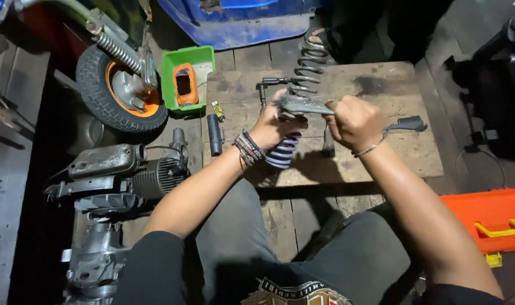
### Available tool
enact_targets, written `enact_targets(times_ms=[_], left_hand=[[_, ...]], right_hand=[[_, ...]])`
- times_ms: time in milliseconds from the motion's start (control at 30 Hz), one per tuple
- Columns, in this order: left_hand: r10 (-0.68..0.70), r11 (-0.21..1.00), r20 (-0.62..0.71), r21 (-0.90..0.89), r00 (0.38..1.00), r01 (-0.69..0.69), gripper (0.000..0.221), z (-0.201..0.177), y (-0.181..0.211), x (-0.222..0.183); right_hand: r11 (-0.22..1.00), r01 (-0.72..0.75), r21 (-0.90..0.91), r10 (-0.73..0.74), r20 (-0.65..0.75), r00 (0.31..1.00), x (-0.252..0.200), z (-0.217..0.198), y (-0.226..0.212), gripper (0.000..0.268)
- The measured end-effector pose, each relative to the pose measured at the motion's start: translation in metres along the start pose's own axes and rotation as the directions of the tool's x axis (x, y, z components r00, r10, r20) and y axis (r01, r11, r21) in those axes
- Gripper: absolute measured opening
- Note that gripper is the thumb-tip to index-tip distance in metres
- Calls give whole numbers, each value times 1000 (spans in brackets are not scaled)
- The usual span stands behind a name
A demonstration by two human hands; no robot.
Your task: Cleaning a metal coil spring using a wire brush and a screwdriver to remove debris.
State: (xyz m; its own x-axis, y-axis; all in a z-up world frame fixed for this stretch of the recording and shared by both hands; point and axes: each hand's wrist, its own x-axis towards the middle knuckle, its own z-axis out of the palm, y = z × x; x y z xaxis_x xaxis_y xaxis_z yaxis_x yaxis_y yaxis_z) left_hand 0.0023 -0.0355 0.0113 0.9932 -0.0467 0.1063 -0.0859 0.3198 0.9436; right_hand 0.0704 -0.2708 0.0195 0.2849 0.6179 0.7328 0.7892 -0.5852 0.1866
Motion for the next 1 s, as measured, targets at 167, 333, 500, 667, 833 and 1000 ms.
enact_targets(times_ms=[167, 333, 500, 667, 833, 1000], left_hand=[[43, 985, -32, 169, 999, -37, 82, -39, -4, 2], [41, 990, -29, 137, 999, -37, 87, -46, -5, -1], [40, 998, 63, -44, 997, -37, 80, -29, -20, 12], [42, 993, 93, -114, 995, -31, 83, -28, -15, 2], [-8, 992, 63, -124, 998, 16, 81, -65, -28, 4], [120, 989, 109, 78, 987, -129, 82, -80, -59, 12]], right_hand=[[987, -113, -111, 142, 302, 943, -63, 6, 62, 27], [941, -259, -217, 327, 387, 862, -83, 10, 80, 35], [994, -88, 57, 88, 4, 996, -53, 42, 40, 34], [997, -51, 53, 49, 28, 998, -50, 37, 40, 33], [974, -154, -168, 208, 372, 905, -81, -6, 75, 29], [924, -346, -165, 383, 360, 851, -82, 6, 82, 42]])
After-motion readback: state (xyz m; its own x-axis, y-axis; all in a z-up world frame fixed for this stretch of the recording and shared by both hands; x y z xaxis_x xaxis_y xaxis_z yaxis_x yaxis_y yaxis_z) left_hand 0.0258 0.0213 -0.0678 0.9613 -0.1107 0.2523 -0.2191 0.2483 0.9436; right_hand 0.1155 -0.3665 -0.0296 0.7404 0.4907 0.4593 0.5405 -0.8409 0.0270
